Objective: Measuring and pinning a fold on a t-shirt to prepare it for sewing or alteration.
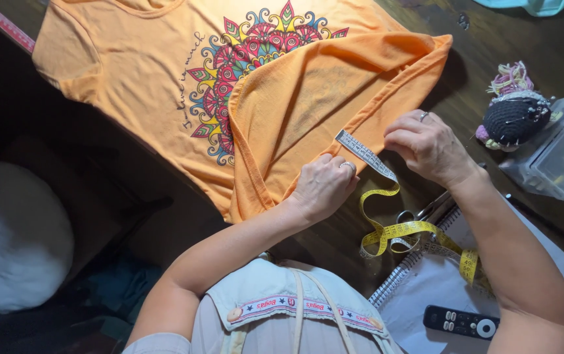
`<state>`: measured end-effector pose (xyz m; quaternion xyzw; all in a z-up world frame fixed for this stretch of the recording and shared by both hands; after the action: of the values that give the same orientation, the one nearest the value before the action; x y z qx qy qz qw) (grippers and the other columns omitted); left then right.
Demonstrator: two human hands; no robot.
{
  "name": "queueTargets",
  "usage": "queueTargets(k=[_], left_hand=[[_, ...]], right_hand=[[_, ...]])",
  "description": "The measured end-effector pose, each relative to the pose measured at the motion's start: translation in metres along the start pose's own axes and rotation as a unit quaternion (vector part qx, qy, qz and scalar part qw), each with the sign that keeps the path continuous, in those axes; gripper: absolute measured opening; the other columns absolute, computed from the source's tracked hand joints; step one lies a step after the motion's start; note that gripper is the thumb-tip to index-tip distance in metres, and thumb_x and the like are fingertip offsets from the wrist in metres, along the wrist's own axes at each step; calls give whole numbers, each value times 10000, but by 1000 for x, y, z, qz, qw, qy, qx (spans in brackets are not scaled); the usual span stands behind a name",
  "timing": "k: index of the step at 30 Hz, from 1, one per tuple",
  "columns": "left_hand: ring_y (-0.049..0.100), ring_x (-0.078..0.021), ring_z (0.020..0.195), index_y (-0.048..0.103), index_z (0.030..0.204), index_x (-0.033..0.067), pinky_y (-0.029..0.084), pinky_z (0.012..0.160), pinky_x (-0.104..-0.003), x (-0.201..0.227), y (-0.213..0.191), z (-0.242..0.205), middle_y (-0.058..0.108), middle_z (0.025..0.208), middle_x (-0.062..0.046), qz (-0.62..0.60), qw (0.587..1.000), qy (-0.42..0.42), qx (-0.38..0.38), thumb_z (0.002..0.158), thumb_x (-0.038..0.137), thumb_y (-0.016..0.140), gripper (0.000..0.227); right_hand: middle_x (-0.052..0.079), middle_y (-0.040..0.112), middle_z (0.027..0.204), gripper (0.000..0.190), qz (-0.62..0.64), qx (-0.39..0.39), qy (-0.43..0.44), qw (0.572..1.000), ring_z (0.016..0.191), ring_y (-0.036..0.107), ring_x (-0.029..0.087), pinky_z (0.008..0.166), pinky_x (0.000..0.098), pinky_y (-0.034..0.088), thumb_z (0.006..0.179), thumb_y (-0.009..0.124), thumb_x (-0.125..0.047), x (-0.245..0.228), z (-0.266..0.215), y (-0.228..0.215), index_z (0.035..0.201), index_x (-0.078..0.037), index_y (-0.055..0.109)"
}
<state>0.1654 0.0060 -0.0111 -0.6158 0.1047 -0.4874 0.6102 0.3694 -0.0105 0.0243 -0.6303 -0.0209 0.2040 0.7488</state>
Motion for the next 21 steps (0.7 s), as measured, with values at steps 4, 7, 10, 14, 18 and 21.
queueTargets(k=[4,7,10,14,18,21], left_hand=[[662,-226,730,625,741,173,559,618,-318,4,-2,-4,568,691,-22,34,999,28,31,869,327,659,204],[671,-244,736,658,823,147,563,633,-351,5,-8,-3,579,716,-34,24,998,45,47,822,352,720,214],[649,-246,751,626,862,164,550,674,-318,4,-10,2,551,737,-39,55,990,77,105,861,333,699,183],[603,-337,1234,683,1195,103,456,1090,-426,12,-20,5,623,1208,-152,55,975,144,163,945,171,628,265],[525,-381,1403,661,1324,94,338,1235,-493,9,-12,-2,620,1384,-226,51,977,150,140,914,151,645,414],[506,-375,1424,686,1301,120,292,1255,-515,5,-9,-3,611,1411,-234,34,979,154,132,892,165,673,411]], right_hand=[[-99,734,1073,40,6,11,5,1000,1086,695,165,853,323,510,976,752,-278,-1,-11,2,959,-244,737],[-104,740,1087,20,-18,25,-1,1000,1110,698,154,856,314,497,967,755,-268,-14,-12,-6,981,-260,743],[-93,736,1106,80,-38,36,-20,998,1144,696,156,881,319,492,954,727,-256,-29,-11,-15,1025,-289,745],[-31,722,1167,96,-71,51,-38,995,1208,692,215,998,378,508,938,689,-288,-41,-18,-13,1018,-301,742],[33,726,1210,193,-85,68,-49,993,1239,694,268,1070,427,520,900,699,-291,-44,-25,-4,1084,-303,758],[91,725,1260,220,-49,68,-44,996,1273,679,316,1102,472,510,894,723,-290,-48,-28,-7,1108,-277,768]])
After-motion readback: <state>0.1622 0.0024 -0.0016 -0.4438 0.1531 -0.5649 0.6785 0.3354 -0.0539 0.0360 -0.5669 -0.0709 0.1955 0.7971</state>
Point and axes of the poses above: each hand's wrist, its own z-axis towards the middle knuckle, its own y-axis out of the palm, x = y × z, the point moved 5 cm from there along z, towards the middle knuckle
